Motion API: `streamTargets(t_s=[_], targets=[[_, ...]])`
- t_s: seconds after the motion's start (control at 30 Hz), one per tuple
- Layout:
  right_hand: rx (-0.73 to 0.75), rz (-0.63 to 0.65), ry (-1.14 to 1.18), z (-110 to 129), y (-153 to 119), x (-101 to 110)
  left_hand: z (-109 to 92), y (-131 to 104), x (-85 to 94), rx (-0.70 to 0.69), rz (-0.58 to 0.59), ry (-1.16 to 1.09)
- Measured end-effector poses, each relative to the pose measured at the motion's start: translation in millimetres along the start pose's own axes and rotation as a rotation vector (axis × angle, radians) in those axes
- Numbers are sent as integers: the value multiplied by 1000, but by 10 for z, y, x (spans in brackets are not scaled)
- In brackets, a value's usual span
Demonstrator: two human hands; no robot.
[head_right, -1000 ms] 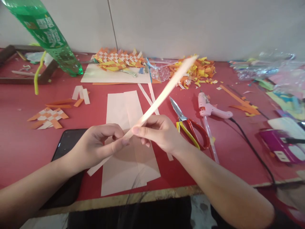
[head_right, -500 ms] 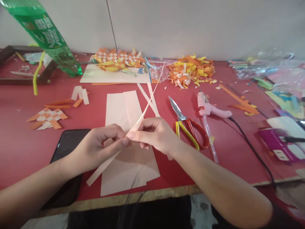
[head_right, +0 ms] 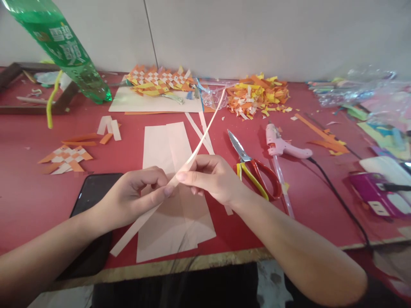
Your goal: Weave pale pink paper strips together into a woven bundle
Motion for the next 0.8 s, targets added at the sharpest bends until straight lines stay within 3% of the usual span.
streamTargets(t_s=[0.4,0.63,0.8], targets=[[64,-78,75,31,30,33,6,-1,19,36,19,-111],[13,-5,38,-32,0,6,40,2,-34,78,99,-150],[12,68,39,-60,-18,-69,15,13,-21,51,72,-122]])
Point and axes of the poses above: each hand's wrist, its own y-axis towards the middle knuckle, its own x-axis out of the back of the hand, z = x × y, the point moved 2 cm from there along y, towards the middle knuckle, and after that the axes turned 3 degrees about y, right-handed, at the moved point
